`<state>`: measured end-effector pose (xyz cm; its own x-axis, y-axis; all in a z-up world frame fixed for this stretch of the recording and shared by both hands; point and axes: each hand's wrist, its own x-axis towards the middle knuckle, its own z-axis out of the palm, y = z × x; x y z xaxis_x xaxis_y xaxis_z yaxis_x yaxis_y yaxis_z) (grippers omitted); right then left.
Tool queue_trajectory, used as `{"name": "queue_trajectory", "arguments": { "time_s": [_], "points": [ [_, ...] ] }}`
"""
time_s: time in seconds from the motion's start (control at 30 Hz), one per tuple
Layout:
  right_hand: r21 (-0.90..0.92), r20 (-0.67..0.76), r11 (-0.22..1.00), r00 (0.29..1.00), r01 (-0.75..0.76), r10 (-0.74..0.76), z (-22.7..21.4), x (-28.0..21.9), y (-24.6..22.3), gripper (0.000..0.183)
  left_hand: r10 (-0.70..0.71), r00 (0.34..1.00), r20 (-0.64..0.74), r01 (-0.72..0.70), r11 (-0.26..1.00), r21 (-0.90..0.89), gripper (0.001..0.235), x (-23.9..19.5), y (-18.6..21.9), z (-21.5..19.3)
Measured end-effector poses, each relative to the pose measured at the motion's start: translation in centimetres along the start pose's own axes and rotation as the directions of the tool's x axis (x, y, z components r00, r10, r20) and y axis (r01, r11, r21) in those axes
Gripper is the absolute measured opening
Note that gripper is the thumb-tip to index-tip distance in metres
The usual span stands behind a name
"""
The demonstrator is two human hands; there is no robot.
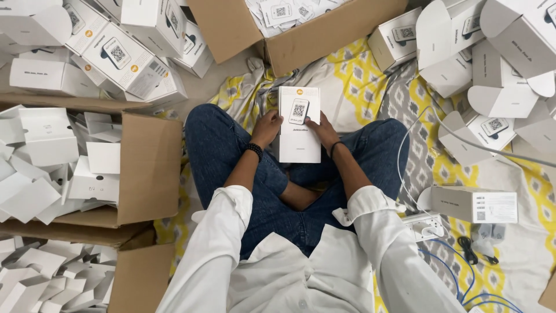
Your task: The person unboxes and inspects small electronic devices and pamphlets.
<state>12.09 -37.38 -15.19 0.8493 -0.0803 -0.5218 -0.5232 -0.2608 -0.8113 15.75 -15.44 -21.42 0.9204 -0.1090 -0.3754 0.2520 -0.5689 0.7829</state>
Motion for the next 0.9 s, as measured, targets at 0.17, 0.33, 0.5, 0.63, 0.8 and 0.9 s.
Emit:
{"name": "queue_trajectory", "arguments": {
  "time_s": [0.17, 0.33, 0.5, 0.63, 0.8, 0.9],
  "points": [
    [0.225, 0.197, 0.964, 0.976, -0.143, 0.099, -0.7, -6.1, -8.4, 0.084, -0.051, 0.998, 0.043, 0.065, 0.892, -0.448, 0.072, -5.1, 8.7, -6.1],
    [0.608, 0.112, 0.760, 0.923, 0.228, -0.367, 0.9, -6.2, -9.1, 0.075, 0.206, 0.957, -0.202, -0.276, 0.857, -0.435, 0.083, -6.9, 8.8, -8.8],
    [0.739, 0.126, 0.658, 0.929, 0.146, -0.348, 5.8, -6.9, -12.6, 0.065, 0.136, 0.925, -0.354, -0.298, 0.837, -0.458, 0.075, -11.1, 7.9, -15.1],
    [0.850, 0.197, 0.527, 0.925, 0.004, -0.325, 12.4, -7.5, -17.6, 0.055, 0.065, 0.845, -0.531, -0.444, 0.638, -0.630, 0.069, -13.2, 4.7, -22.2],
    [0.903, 0.274, 0.428, 0.830, -0.047, -0.486, 24.1, -5.6, -24.9, 0.055, -0.044, 0.620, -0.783, -0.620, 0.584, -0.524, 0.054, -18.3, 0.0, -31.3],
    [0.923, 0.338, 0.367, 0.693, -0.114, -0.637, 32.3, -7.1, -32.0, 0.060, -0.159, 0.484, -0.861, -0.657, 0.584, -0.477, 0.048, -23.4, 0.0, -35.8]
  ]
}}
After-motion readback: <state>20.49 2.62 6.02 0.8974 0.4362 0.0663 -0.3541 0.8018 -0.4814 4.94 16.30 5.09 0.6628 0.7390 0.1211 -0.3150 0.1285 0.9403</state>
